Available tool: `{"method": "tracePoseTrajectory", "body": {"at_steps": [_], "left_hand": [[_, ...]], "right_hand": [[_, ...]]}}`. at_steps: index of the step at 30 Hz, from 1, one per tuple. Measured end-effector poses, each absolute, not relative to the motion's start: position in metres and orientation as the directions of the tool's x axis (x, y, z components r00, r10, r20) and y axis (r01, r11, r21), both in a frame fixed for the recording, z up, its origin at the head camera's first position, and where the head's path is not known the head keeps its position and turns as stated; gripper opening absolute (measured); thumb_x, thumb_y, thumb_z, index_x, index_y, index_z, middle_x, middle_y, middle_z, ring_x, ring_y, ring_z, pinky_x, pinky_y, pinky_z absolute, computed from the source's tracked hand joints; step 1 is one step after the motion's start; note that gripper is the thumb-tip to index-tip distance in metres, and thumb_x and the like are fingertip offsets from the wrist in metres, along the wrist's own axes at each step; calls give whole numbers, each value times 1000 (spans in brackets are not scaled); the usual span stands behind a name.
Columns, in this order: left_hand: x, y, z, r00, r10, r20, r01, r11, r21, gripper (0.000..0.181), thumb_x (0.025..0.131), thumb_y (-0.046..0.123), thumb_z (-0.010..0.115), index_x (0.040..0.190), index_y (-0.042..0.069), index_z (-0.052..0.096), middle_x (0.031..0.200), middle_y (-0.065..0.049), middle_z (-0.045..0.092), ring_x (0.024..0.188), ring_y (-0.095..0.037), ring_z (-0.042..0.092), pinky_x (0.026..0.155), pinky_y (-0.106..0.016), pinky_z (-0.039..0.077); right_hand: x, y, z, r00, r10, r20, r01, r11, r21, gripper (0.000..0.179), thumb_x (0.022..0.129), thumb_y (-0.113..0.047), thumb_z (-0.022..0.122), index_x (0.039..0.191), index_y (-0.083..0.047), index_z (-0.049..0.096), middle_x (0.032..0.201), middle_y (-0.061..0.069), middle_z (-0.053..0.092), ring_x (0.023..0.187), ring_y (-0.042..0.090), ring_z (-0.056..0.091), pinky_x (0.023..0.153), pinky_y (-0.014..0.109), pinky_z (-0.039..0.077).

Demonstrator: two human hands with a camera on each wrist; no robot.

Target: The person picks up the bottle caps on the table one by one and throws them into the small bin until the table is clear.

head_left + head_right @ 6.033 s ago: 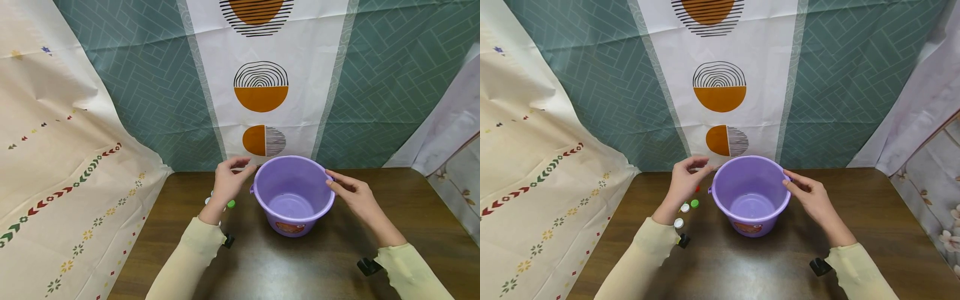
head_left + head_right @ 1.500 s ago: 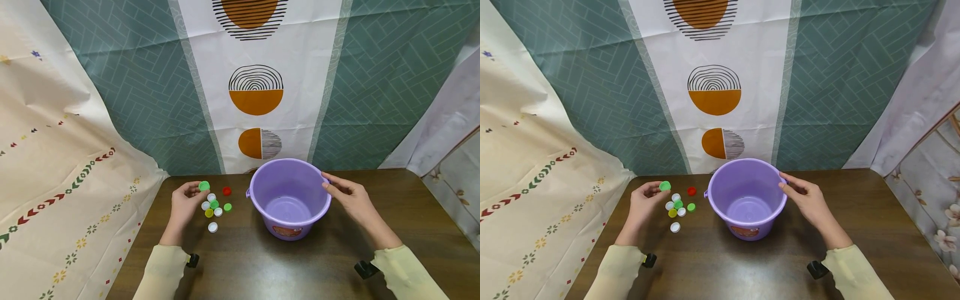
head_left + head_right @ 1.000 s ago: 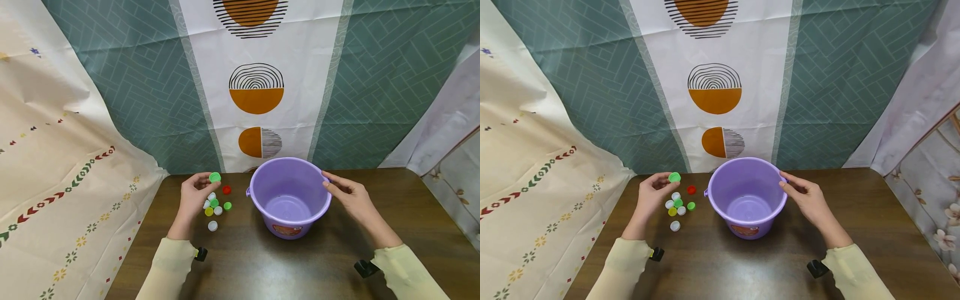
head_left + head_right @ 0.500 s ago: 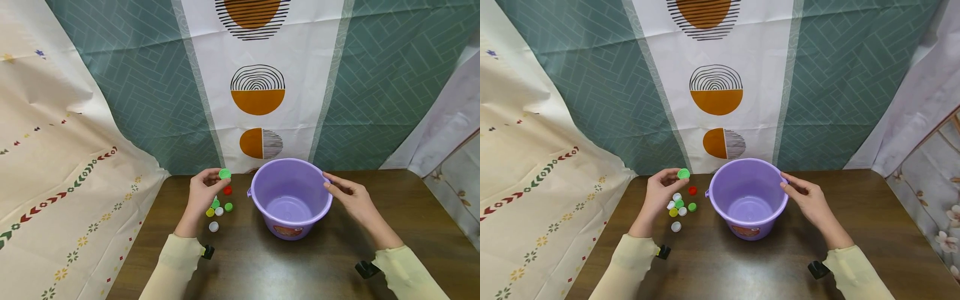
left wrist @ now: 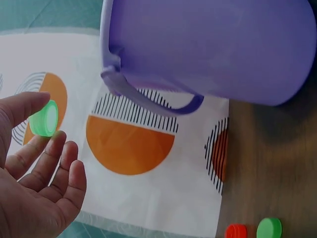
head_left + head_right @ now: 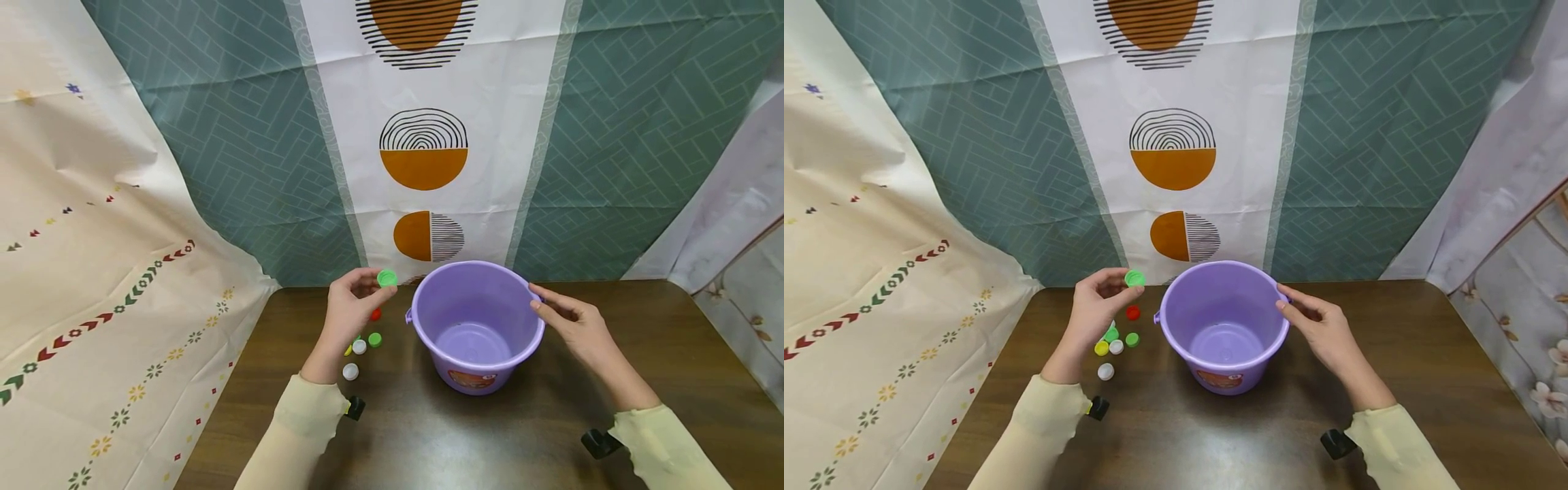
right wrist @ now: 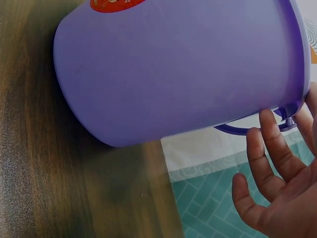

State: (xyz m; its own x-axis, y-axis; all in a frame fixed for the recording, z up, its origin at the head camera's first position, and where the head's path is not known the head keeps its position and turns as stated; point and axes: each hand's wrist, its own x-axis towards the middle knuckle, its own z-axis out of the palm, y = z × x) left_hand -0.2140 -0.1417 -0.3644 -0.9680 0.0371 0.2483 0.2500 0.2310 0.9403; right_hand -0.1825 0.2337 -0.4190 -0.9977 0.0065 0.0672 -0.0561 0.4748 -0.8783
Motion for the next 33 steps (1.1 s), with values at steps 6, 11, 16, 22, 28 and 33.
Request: {"method": "tracePoseTrajectory", "body": {"at_steps": [6, 11, 16, 22, 28, 33], "left_hand": [[-220, -132, -371, -957, 56, 283, 289, 240, 927, 34, 72, 34, 80, 101, 23, 69, 90, -2, 69, 81, -24, 65, 64, -26, 53], [-220, -121, -370, -956, 70, 286, 295, 241, 925, 34, 72, 35, 80, 101, 22, 69, 91, -1, 69, 83, -20, 66, 76, -32, 55], [-215, -108, -363, -961, 93, 262, 276, 215, 937, 34, 73, 29, 80, 102, 17, 69, 94, -4, 69, 84, -20, 67, 77, -29, 55], [-201, -90, -341, -950, 148, 275, 300, 184, 936, 33, 77, 15, 77, 106, 4, 67, 96, -15, 69, 86, -30, 66, 76, -29, 55], [-197, -76, -335, -938, 177, 296, 328, 193, 925, 34, 77, 12, 76, 108, 3, 67, 100, -14, 69, 90, -26, 66, 80, -33, 55], [-196, -67, -334, -927, 207, 314, 354, 197, 914, 35, 76, 11, 76, 108, 2, 66, 99, -15, 70, 89, -25, 66, 80, -35, 55]], "right_hand": [[-183, 234, -422, -997, 8, 83, -70, 474, -878, 44, 88, -48, 57, 130, -36, 54, 133, -2, 56, 104, -11, 53, 78, 11, 48], [-182, 234, -422, -996, 3, 94, -82, 472, -878, 43, 88, -48, 57, 130, -36, 54, 133, -2, 57, 104, -9, 54, 78, 11, 48], [-182, 233, -421, -995, 1, 100, -88, 475, -876, 43, 88, -48, 57, 129, -36, 54, 133, -2, 57, 105, -9, 54, 78, 12, 48], [-181, 233, -421, -995, 6, 97, -82, 477, -875, 43, 88, -48, 57, 130, -36, 54, 133, -2, 56, 105, -10, 53, 78, 11, 47], [-181, 234, -421, -995, 4, 97, -84, 476, -876, 43, 89, -47, 57, 130, -37, 53, 134, -2, 56, 106, -10, 52, 78, 11, 47], [-182, 233, -421, -994, 3, 106, -91, 480, -873, 43, 89, -47, 57, 130, -36, 54, 133, -1, 56, 105, -10, 53, 78, 11, 48]]}}
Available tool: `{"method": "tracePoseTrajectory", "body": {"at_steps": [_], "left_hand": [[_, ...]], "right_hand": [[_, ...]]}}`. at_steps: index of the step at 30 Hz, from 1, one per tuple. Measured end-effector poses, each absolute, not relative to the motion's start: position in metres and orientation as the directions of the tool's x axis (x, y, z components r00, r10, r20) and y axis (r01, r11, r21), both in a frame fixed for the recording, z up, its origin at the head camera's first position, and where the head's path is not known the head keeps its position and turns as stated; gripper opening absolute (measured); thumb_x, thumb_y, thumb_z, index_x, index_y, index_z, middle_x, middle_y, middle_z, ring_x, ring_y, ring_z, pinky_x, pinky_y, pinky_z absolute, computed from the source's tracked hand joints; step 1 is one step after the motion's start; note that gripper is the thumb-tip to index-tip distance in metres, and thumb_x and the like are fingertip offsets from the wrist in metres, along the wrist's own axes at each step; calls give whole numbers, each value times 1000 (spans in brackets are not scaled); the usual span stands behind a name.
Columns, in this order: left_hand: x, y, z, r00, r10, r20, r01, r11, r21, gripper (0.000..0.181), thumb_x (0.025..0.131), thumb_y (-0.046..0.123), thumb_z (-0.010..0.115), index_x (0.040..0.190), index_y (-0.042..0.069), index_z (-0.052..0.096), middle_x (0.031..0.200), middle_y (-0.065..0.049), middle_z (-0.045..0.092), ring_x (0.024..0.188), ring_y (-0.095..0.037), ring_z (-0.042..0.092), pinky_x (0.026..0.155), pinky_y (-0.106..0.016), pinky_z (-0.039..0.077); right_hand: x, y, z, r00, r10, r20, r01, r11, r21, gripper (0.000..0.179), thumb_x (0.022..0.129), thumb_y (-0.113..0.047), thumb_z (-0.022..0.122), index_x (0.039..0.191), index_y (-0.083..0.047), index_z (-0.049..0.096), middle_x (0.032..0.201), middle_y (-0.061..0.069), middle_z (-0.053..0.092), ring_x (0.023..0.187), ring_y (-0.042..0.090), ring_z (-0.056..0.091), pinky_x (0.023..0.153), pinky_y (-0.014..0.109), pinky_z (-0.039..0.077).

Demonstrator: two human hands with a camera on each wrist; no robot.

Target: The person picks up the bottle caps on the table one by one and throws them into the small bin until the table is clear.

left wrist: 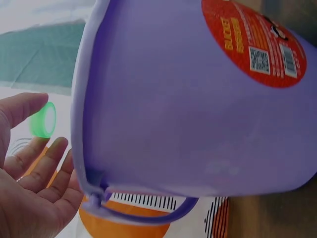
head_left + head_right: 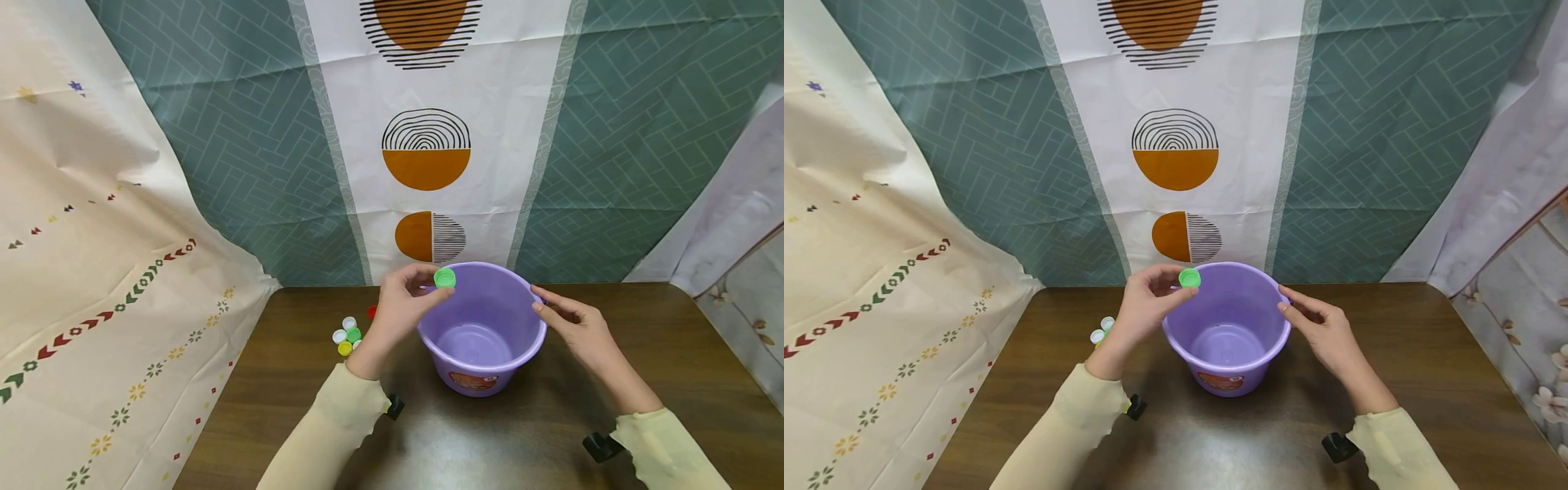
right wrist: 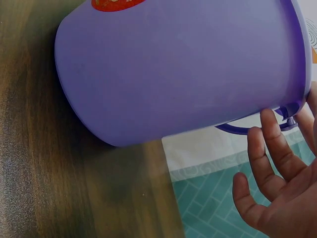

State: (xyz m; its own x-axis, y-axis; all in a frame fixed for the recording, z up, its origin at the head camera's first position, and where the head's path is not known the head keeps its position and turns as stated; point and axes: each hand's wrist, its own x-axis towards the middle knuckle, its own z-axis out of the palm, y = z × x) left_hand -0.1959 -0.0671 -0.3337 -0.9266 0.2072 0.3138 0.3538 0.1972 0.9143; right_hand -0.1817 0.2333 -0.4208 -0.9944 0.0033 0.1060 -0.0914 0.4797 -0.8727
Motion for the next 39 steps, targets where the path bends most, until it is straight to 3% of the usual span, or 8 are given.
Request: {"method": "tracePoseTrajectory", "body": {"at_steps": [10, 19, 23, 30, 33, 39], "left_hand": [[-193, -52, -333, -913, 258, 316, 375, 224, 900, 32, 76, 13, 77, 103, 2, 67, 96, -14, 70, 88, -25, 66, 81, -35, 54], [-189, -45, -330, -920, 257, 296, 360, 252, 898, 30, 75, 13, 77, 102, 4, 67, 94, -12, 71, 89, -24, 66, 77, -24, 52], [-200, -43, -347, -920, 255, 297, 362, 262, 895, 30, 74, 23, 79, 100, 12, 69, 92, -3, 71, 85, -14, 65, 79, -30, 53], [-196, -40, -340, -929, 246, 275, 339, 273, 900, 31, 74, 17, 78, 102, 9, 68, 97, -6, 71, 91, -20, 64, 84, -38, 52], [-202, -40, -348, -930, 238, 279, 343, 293, 893, 32, 74, 23, 79, 103, 14, 69, 100, -1, 70, 93, -14, 62, 89, -42, 50], [-210, -43, -359, -920, 238, 312, 378, 323, 868, 33, 73, 36, 79, 102, 25, 69, 100, 12, 68, 96, -6, 59, 89, -39, 50]], "right_hand": [[-182, 233, -421, -995, 4, 104, -90, 474, -876, 43, 89, -46, 57, 130, -35, 54, 133, -1, 57, 104, -10, 55, 78, 10, 48], [-182, 232, -420, -995, 6, 99, -84, 471, -878, 44, 89, -46, 57, 130, -34, 54, 133, -1, 57, 102, -11, 55, 78, 11, 48], [-181, 232, -419, -996, 3, 92, -80, 471, -879, 44, 88, -47, 57, 131, -34, 54, 133, 0, 56, 103, -11, 55, 78, 11, 48], [-182, 232, -420, -995, 4, 99, -86, 466, -881, 44, 88, -46, 58, 130, -33, 55, 132, 0, 57, 101, -9, 56, 78, 11, 49], [-182, 232, -420, -995, 4, 102, -89, 462, -882, 44, 88, -46, 58, 130, -33, 55, 132, 0, 57, 102, -9, 56, 78, 11, 49], [-182, 233, -421, -995, 3, 101, -88, 467, -880, 44, 88, -46, 58, 130, -34, 54, 133, 1, 57, 102, -9, 56, 78, 11, 48]]}}
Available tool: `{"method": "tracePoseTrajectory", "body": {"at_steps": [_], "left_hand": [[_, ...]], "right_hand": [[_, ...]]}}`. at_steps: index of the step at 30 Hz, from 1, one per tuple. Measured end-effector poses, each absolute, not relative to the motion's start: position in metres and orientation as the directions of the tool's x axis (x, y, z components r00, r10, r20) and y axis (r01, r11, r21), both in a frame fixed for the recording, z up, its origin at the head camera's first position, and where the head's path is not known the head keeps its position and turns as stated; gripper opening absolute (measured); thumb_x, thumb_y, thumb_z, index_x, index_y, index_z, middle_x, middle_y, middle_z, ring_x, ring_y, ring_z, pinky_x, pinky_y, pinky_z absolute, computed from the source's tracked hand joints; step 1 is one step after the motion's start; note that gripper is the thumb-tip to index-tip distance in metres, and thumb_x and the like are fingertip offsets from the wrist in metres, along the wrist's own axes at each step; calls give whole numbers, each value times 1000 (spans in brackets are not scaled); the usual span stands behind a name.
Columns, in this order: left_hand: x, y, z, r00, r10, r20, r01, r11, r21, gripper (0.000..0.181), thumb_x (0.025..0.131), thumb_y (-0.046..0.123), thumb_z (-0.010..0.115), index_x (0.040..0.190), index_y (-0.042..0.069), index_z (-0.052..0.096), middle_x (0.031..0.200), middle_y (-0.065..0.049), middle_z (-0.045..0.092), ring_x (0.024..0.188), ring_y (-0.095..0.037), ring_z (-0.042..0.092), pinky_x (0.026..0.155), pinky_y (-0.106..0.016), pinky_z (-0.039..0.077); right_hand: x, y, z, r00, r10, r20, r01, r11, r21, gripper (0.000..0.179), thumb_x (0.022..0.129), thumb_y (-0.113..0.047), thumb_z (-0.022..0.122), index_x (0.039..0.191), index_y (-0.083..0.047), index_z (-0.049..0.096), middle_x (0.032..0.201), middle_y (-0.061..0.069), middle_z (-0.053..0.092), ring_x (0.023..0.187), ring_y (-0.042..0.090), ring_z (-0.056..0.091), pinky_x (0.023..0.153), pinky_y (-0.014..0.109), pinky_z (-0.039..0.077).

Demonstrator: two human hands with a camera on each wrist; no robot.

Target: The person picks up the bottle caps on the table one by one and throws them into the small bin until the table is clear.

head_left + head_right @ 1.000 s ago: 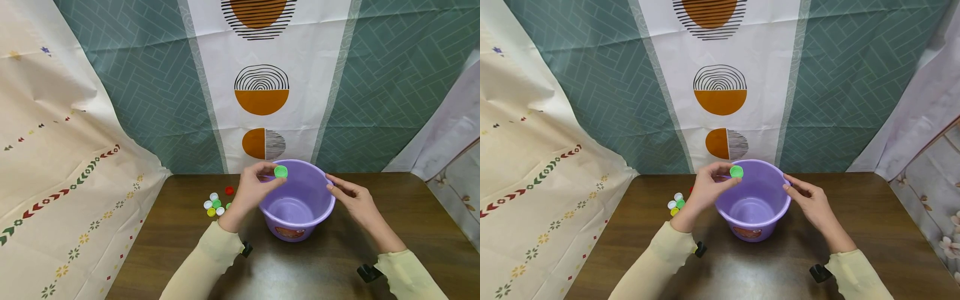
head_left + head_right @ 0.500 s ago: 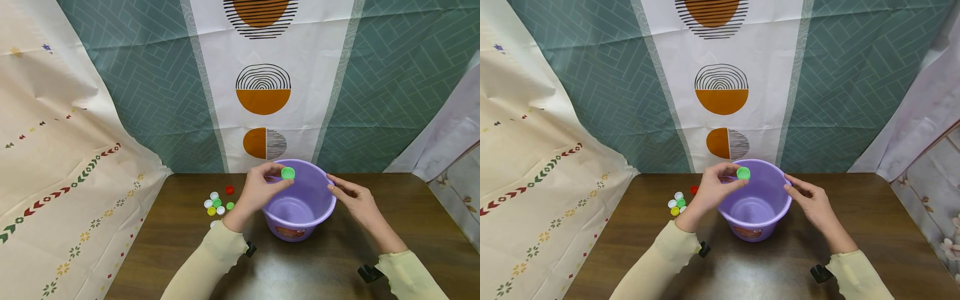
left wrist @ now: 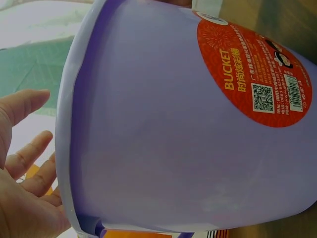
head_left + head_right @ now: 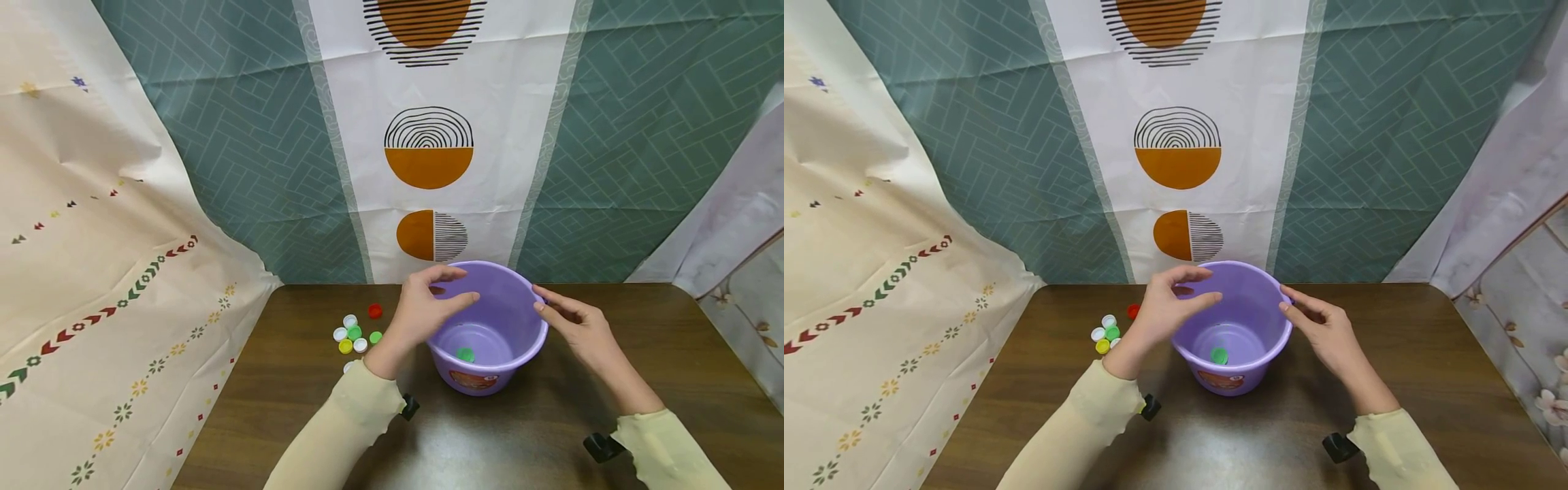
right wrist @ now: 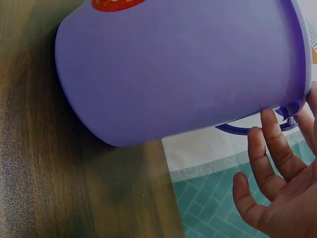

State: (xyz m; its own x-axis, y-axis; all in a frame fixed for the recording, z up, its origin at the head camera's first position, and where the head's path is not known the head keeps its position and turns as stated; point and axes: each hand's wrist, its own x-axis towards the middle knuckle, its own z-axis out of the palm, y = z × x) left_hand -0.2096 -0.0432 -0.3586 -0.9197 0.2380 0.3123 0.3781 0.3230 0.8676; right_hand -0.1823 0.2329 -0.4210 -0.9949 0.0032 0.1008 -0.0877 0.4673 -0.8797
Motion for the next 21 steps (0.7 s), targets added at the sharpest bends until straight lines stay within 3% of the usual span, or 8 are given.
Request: {"method": "tracePoseTrajectory", "body": {"at_steps": [21], "left_hand": [[-212, -56, -358, -918, 190, 348, 391, 290, 873, 31, 74, 38, 77, 102, 29, 69, 99, 13, 68, 96, -3, 60, 88, -37, 51]], "right_hand": [[-182, 232, -422, -994, 16, 108, -87, 483, -872, 44, 88, -47, 58, 130, -34, 55, 132, 0, 58, 101, -9, 56, 77, 11, 48]]}}
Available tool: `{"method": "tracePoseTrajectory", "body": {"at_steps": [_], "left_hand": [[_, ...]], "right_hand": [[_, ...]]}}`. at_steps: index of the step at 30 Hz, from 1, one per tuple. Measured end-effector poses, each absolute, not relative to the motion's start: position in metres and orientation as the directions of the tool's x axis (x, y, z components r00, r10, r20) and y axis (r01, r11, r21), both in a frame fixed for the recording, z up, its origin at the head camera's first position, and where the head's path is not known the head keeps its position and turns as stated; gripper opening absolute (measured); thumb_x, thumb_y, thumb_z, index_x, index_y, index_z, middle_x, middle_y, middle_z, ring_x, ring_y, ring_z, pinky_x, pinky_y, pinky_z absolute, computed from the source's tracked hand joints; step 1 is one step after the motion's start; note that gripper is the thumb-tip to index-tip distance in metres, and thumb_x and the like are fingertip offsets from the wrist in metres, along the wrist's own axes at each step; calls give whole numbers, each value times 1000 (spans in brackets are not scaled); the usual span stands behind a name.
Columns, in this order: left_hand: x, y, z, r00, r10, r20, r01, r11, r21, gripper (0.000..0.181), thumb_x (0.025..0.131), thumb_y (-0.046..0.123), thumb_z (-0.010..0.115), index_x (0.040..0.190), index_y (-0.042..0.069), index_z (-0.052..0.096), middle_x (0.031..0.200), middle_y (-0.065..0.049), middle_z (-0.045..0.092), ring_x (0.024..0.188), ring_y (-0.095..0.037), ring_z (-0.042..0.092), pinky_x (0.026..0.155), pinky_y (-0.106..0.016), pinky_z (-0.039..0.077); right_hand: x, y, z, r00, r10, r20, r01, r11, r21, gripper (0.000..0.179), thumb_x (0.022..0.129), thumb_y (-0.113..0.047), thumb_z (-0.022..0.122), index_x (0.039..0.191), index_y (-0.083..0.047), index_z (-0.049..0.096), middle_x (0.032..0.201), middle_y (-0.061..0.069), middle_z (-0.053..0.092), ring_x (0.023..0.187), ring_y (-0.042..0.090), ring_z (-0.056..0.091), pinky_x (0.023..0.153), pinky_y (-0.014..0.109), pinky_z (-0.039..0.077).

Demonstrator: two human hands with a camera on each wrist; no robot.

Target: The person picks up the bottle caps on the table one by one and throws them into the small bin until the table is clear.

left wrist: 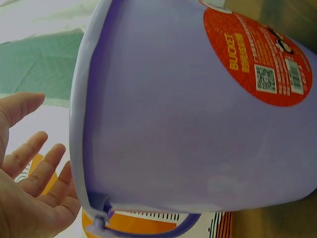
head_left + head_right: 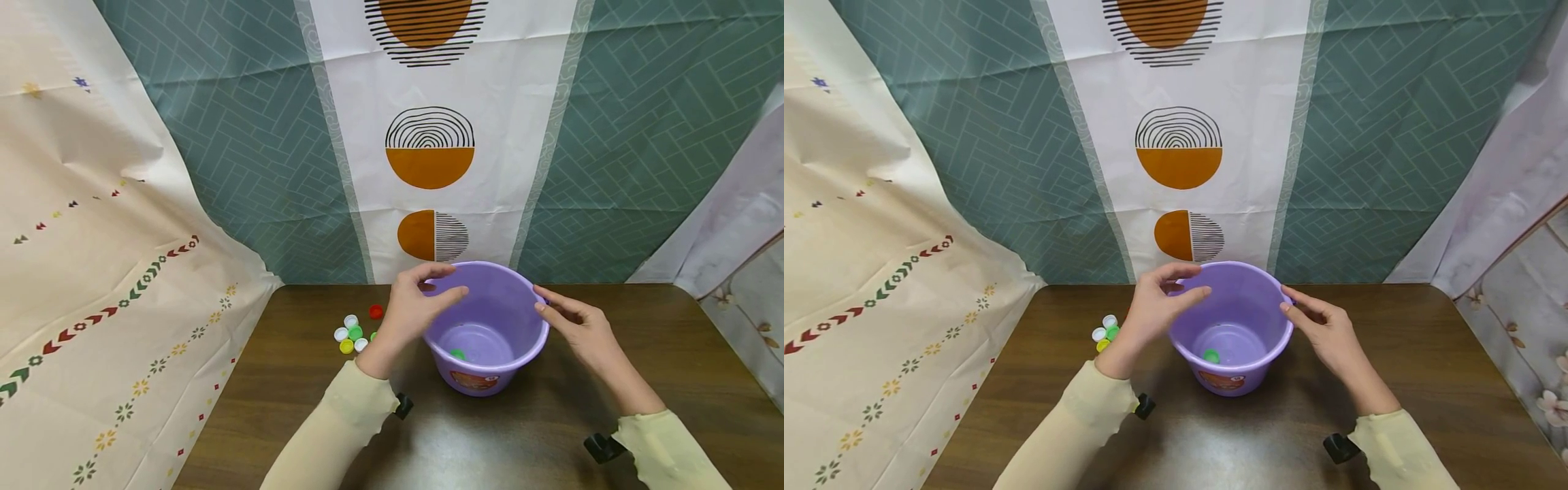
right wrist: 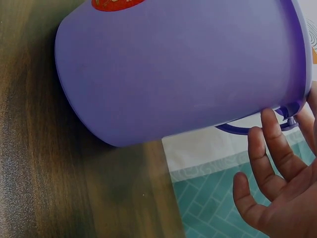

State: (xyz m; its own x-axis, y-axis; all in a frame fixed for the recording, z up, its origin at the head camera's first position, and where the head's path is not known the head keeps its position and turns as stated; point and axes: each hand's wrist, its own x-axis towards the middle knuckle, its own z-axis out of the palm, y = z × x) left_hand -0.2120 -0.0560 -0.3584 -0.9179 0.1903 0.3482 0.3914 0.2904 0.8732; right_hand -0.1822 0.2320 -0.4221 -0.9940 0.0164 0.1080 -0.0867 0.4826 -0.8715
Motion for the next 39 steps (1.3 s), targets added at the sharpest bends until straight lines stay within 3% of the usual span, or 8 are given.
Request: {"method": "tracePoseTrajectory", "body": {"at_steps": [12, 17, 22, 29, 33, 39], "left_hand": [[-195, -80, -338, -939, 116, 324, 343, 261, 902, 31, 78, 26, 76, 106, 17, 69, 102, 1, 69, 95, -21, 63, 85, -39, 52], [-205, -95, -356, -945, 51, 322, 321, 316, 893, 32, 75, 36, 77, 104, 26, 69, 102, 9, 69, 91, -14, 64, 82, -31, 52], [-215, -112, -376, -929, 25, 370, 356, 346, 868, 34, 74, 43, 77, 105, 32, 68, 102, 14, 68, 94, -4, 62, 86, -39, 51], [-199, -128, -365, -941, 15, 338, 322, 344, 882, 37, 78, 24, 76, 113, 17, 66, 104, -4, 68, 100, -20, 62, 89, -42, 49], [-208, -144, -389, -949, -26, 314, 287, 338, 896, 37, 76, 31, 77, 111, 25, 66, 103, 0, 67, 98, -23, 61, 84, -41, 53], [-213, -168, -419, -948, -88, 305, 239, 433, 869, 36, 74, 43, 76, 106, 30, 67, 101, 8, 67, 98, -12, 61, 83, -32, 50]], "right_hand": [[-182, 232, -422, -994, 15, 107, -86, 495, -865, 43, 88, -48, 57, 130, -35, 55, 132, 2, 58, 100, -9, 55, 77, 11, 48], [-182, 231, -421, -995, 13, 102, -82, 498, -863, 44, 88, -49, 56, 130, -37, 54, 133, 0, 57, 101, -9, 54, 77, 11, 48], [-182, 231, -421, -995, 10, 98, -80, 497, -864, 44, 88, -49, 56, 130, -37, 53, 133, 0, 56, 102, -10, 54, 77, 11, 47], [-181, 233, -420, -995, 14, 97, -78, 488, -870, 44, 88, -49, 57, 130, -37, 54, 133, 0, 56, 101, -10, 54, 77, 11, 48], [-182, 233, -420, -995, 11, 102, -84, 482, -872, 44, 88, -48, 57, 130, -37, 54, 133, -1, 57, 101, -10, 55, 77, 11, 48], [-182, 234, -420, -995, 4, 105, -91, 468, -879, 43, 88, -47, 58, 130, -36, 54, 132, -2, 57, 103, -10, 55, 78, 11, 48]]}}
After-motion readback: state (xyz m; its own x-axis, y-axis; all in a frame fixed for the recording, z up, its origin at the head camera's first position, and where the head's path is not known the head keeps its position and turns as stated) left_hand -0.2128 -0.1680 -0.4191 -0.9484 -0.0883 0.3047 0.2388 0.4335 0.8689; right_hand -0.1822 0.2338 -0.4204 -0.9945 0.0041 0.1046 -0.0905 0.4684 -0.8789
